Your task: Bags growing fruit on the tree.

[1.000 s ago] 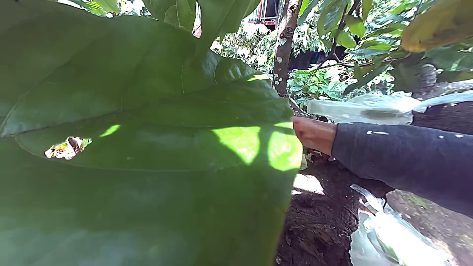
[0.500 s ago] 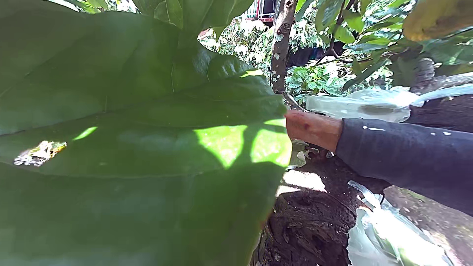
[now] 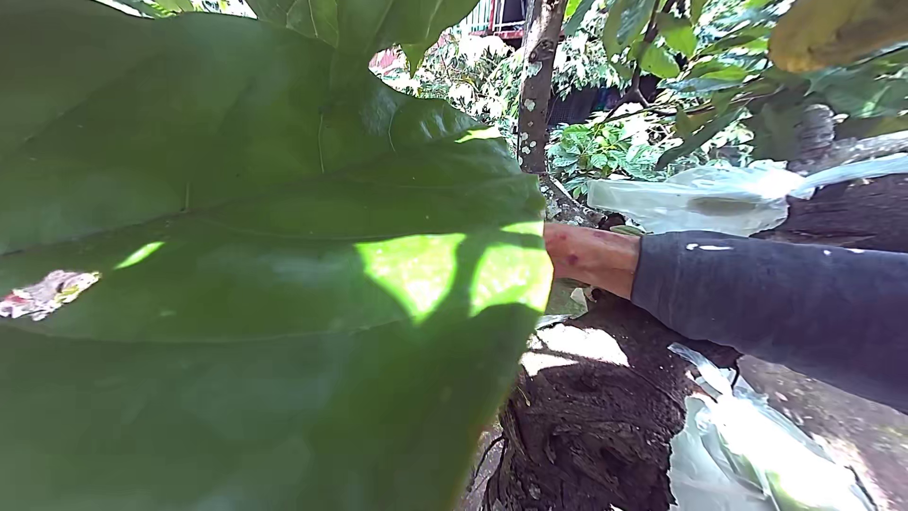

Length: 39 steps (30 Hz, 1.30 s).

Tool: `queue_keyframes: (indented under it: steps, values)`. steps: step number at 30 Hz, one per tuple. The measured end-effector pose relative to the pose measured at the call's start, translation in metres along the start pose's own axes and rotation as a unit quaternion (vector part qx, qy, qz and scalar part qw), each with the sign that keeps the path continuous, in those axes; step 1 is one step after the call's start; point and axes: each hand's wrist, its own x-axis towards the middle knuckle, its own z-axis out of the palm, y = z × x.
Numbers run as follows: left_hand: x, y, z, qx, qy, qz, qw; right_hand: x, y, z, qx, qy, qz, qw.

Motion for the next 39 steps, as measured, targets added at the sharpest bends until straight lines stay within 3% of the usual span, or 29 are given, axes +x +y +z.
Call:
queue_keyframes:
  steps: [5, 8, 12, 14, 16, 18, 19, 20, 22, 25, 28, 33, 39]
  values:
    - [0.000, 0.009, 0.016, -0.071, 0.048, -0.127, 0.988, 0.042, 0.068, 0.016, 0.131, 0.005, 0.179, 0.975]
    - [-0.004, 0.004, 0.007, -0.163, 0.011, -0.160, 0.974, 0.026, 0.066, 0.015, 0.121, -0.001, 0.273, 0.954]
    - [-0.011, -0.007, -0.013, -0.298, -0.081, -0.173, 0.935, 0.004, 0.043, 0.006, 0.048, -0.058, 0.319, 0.945]
    - [-0.013, -0.005, -0.014, -0.283, -0.080, -0.190, 0.937, -0.006, 0.045, 0.001, 0.041, -0.058, 0.259, 0.963]
    - [-0.015, -0.002, -0.014, -0.249, -0.074, -0.202, 0.944, -0.008, 0.091, -0.010, 0.134, -0.028, -0.034, 0.990]
    - [-0.018, -0.004, -0.016, -0.243, -0.095, -0.209, 0.943, -0.010, 0.035, -0.027, 0.055, 0.000, 0.112, 0.992]
    - [-0.019, -0.004, -0.019, -0.255, -0.110, -0.218, 0.936, -0.014, 0.009, -0.031, 0.020, 0.005, 0.143, 0.990]
    - [-0.019, -0.005, -0.023, -0.255, -0.133, -0.224, 0.931, -0.015, -0.005, -0.030, 0.005, 0.012, 0.145, 0.989]
    - [-0.021, -0.001, -0.026, -0.174, -0.151, -0.200, 0.952, 0.000, 0.011, -0.015, 0.014, 0.021, 0.115, 0.993]
    - [-0.026, 0.027, 0.002, -0.024, -0.057, -0.198, 0.978, -0.003, 0.012, -0.001, 0.011, 0.036, 0.074, 0.997]
    - [-0.028, 0.054, 0.036, 0.065, -0.003, -0.241, 0.968, -0.015, -0.004, 0.000, -0.017, 0.049, 0.060, 0.997]
    - [-0.027, 0.032, -0.010, 0.026, -0.149, -0.197, 0.969, -0.015, -0.005, 0.000, -0.013, 0.038, 0.080, 0.996]
    - [-0.028, 0.041, -0.009, 0.017, -0.143, -0.205, 0.968, -0.011, 0.006, 0.004, -0.018, 0.081, 0.042, 0.996]
